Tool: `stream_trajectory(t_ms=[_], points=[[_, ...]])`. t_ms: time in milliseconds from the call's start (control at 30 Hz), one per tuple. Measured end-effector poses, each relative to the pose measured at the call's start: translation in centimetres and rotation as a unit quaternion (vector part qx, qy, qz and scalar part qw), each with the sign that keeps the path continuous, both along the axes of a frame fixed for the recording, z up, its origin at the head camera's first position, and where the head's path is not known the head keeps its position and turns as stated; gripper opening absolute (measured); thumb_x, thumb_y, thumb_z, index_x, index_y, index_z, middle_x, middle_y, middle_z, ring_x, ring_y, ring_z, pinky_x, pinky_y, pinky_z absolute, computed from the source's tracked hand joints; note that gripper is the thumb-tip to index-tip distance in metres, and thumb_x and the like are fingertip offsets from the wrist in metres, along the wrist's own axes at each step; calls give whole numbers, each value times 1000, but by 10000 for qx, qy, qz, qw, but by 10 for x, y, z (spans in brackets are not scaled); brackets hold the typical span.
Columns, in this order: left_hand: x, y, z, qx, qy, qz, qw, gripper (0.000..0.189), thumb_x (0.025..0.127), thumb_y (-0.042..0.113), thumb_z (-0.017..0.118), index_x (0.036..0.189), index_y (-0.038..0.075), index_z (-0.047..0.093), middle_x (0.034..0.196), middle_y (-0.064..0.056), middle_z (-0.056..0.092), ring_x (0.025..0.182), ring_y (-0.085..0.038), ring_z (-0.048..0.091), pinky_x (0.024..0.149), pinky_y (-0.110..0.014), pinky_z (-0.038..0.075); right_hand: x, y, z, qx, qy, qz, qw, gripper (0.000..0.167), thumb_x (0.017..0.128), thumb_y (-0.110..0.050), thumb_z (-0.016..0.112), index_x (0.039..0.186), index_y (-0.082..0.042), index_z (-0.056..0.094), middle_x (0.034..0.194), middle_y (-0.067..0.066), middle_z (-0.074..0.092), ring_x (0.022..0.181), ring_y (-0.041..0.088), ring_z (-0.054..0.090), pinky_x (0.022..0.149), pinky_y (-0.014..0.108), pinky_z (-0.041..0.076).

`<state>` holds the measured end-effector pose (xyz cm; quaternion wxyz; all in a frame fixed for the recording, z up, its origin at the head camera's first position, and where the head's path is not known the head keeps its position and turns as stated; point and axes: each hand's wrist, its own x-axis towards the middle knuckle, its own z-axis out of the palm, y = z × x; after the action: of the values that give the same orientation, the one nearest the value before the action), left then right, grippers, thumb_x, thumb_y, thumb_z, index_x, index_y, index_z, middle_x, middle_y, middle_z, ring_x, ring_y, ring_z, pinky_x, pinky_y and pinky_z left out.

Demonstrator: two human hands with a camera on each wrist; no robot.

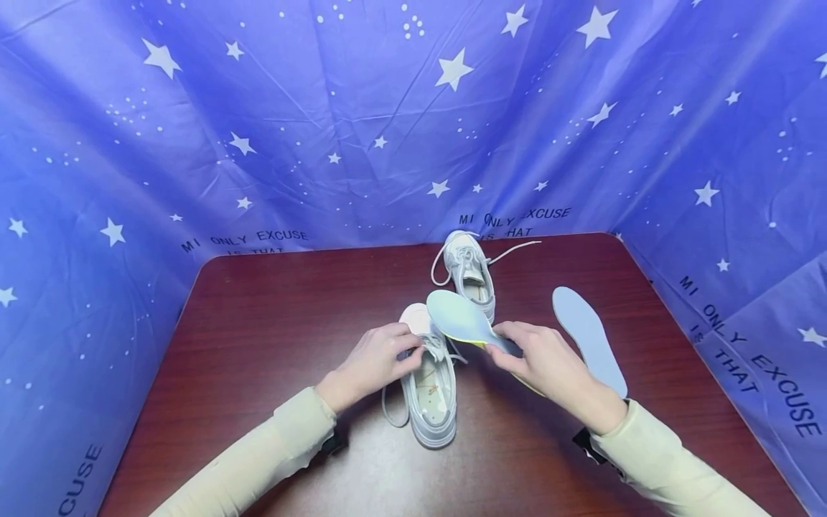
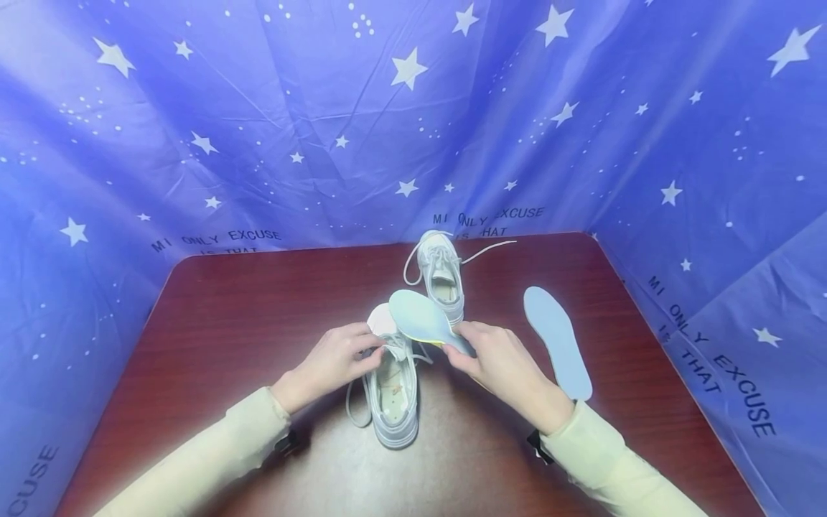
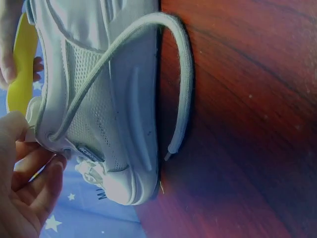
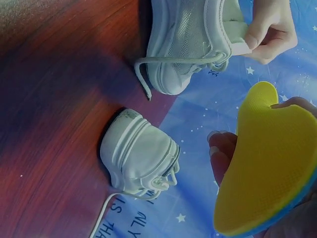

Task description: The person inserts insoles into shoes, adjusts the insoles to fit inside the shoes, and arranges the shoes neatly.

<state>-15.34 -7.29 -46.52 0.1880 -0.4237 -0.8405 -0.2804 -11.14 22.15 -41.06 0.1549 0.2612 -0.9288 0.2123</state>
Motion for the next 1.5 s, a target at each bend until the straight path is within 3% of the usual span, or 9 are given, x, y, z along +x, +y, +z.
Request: stream_trajectory(t_ms=[167,367,600,733,867,1033,1233,1300,1500], points=[[0,-2,-3,326,68,226,9992,6,84,7,72,81,11,75,69,4,59,59,-5,49,55,-22,46,-1,0,-2,-49,55,21,10000,18,86,-18,78,101,-9,74,84,-4,70,66,9,57,59,31,50],[4,-6,1,722,-798,652,9920,8,82,7,73,78,13,77,70,6,63,62,-3,56,60,-19,49,-2,1,-4,-64,54,28,10000,18,86,-18,78,101,-9,74,84,-3,70,65,12,59,59,31,50],[12,-9,6,1129,-2031,1442,9619,9,80,10,72,75,15,77,68,12,65,64,1,57,63,-20,51,-3,3,-5,-46,137,87,9999,20,85,-18,78,101,-8,74,86,-3,71,67,11,60,60,33,52],[12,-10,6,1289,-2429,1664,9469,10,80,11,71,76,16,78,67,13,68,64,2,58,63,-20,51,-3,4,-6,-39,133,181,9997,22,85,-17,79,103,-6,74,89,-1,73,69,13,63,62,35,54],[11,-10,7,1331,-2678,1745,9381,10,82,12,72,75,16,78,66,13,68,63,2,57,63,-19,50,-3,5,-5,-13,157,360,9992,23,84,-16,79,104,-6,75,89,-1,73,70,12,64,62,35,55],[8,-11,8,1254,-2824,1710,9356,8,83,13,71,78,16,76,70,10,68,66,-3,60,66,-23,51,-2,6,-1,72,177,612,9979,23,83,-16,79,104,-8,75,86,-4,71,69,8,61,61,31,53],[3,-13,8,1098,-2639,1457,9471,4,82,14,70,80,14,74,113,-8,71,110,-29,61,95,-47,48,4,8,9,264,141,1204,9923,22,82,-16,80,102,-11,75,84,-12,66,67,2,57,59,24,50],[2,-13,7,1124,-2695,1333,9471,4,82,12,69,80,13,71,123,-13,70,120,-35,60,101,-51,46,7,8,12,345,85,1408,9894,21,82,-15,80,102,-12,75,83,-14,63,66,0,54,59,22,48],[-1,-10,9,1072,-3106,1341,9349,4,85,14,67,82,16,67,110,-3,78,115,-24,69,96,-44,53,9,10,18,552,33,1700,9839,17,84,-19,79,98,-15,72,80,-17,58,65,-2,48,55,22,44]])
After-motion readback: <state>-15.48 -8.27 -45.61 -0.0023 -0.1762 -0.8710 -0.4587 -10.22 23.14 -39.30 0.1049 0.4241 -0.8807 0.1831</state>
